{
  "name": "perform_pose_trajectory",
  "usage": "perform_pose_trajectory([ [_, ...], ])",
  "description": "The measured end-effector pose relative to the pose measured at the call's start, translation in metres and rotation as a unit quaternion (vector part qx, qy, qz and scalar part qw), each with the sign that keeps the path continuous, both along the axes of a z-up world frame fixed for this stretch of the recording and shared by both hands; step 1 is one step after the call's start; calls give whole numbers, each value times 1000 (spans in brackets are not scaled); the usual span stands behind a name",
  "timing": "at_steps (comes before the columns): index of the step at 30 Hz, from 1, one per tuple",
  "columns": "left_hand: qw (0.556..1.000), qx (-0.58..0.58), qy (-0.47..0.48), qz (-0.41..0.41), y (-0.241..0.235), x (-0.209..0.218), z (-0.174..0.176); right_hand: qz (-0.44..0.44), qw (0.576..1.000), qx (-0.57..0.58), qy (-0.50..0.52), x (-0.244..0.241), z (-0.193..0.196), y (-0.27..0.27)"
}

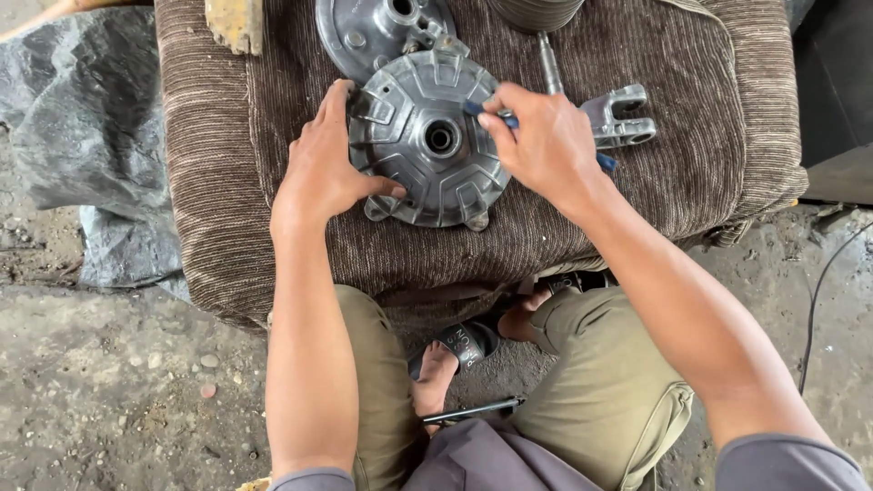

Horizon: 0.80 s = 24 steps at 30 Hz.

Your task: Using a small hand tool to clean dirt and debris from the grooves of a circular metal engine component.

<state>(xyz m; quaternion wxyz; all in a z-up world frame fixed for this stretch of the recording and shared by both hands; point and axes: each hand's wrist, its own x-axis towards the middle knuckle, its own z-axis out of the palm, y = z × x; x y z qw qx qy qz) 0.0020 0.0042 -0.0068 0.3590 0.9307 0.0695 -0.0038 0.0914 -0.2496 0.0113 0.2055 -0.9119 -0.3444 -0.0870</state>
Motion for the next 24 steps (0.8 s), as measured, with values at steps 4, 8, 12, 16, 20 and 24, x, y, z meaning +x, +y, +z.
perform_pose_trajectory([
  [4,1000,0,3,3,-2,-2,5,-33,999,-15,16,17,7,13],
  [8,1000,-6,0,5,-5,-1,10,24,996,18,86,21,24,21],
  [12,1000,-11,-25,1,-4,2,5,-25,975,-77,206,9,60,53],
  [16,999,-7,-33,1,-3,3,2,-7,987,-86,137,26,37,81],
  [20,1000,-5,-23,4,-2,3,0,35,993,-51,101,23,32,72],
  [24,1000,2,-19,1,-2,3,0,34,985,-97,141,6,40,37],
])
